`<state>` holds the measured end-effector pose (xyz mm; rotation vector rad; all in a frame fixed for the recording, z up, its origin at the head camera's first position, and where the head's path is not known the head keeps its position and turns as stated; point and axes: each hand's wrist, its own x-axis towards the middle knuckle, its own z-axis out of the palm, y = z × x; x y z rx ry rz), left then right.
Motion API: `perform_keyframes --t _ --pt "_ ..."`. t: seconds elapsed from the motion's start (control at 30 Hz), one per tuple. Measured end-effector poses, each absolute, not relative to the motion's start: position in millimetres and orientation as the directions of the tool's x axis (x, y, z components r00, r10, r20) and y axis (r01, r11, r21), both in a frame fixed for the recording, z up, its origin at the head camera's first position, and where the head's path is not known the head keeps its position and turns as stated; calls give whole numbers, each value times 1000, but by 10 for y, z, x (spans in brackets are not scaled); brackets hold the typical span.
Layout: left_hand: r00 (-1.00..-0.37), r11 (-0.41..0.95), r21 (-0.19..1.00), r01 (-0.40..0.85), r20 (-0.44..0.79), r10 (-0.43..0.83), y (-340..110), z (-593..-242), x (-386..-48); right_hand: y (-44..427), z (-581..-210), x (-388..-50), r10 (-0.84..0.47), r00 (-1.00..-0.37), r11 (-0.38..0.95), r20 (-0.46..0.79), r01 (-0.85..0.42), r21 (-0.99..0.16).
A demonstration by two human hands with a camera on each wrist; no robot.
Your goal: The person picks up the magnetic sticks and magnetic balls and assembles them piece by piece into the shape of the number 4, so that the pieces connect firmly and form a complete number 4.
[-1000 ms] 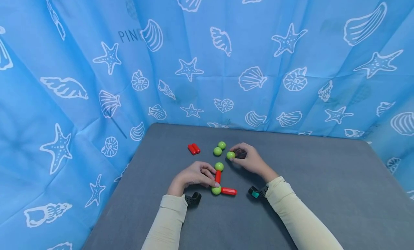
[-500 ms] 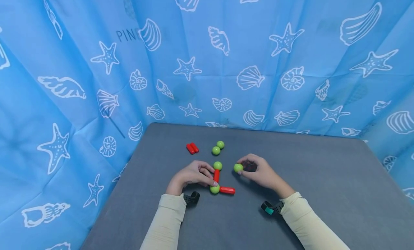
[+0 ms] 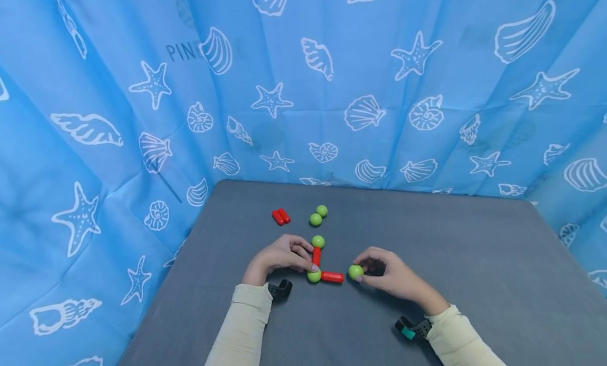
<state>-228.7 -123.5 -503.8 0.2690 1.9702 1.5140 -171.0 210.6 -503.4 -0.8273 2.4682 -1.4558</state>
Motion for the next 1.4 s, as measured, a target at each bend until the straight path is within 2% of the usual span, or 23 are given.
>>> perform_keyframes --t 0.23,0.6,1.1,1.4 --pt "-785 322 923 -212 -357 506 -1230 -5021 -2287 2047 -5046 -1650 -593 -796 336 120 -380 -862" --pt "-790 328 920 -216 -362 495 -1220 -5013 -2277 1993 -5037 -1645 -584 -806 356 94 -359 -863" --pt "-789 322 924 -206 -352 504 -1223 -5011 -2278 2043 -5023 -1730 -585 -802 327 125 -374 -868" --pt "-792 325 922 -211 -356 496 -1214 -5050 -2291 1994 -4827 -1880 -570 -796 336 204 -452 -826"
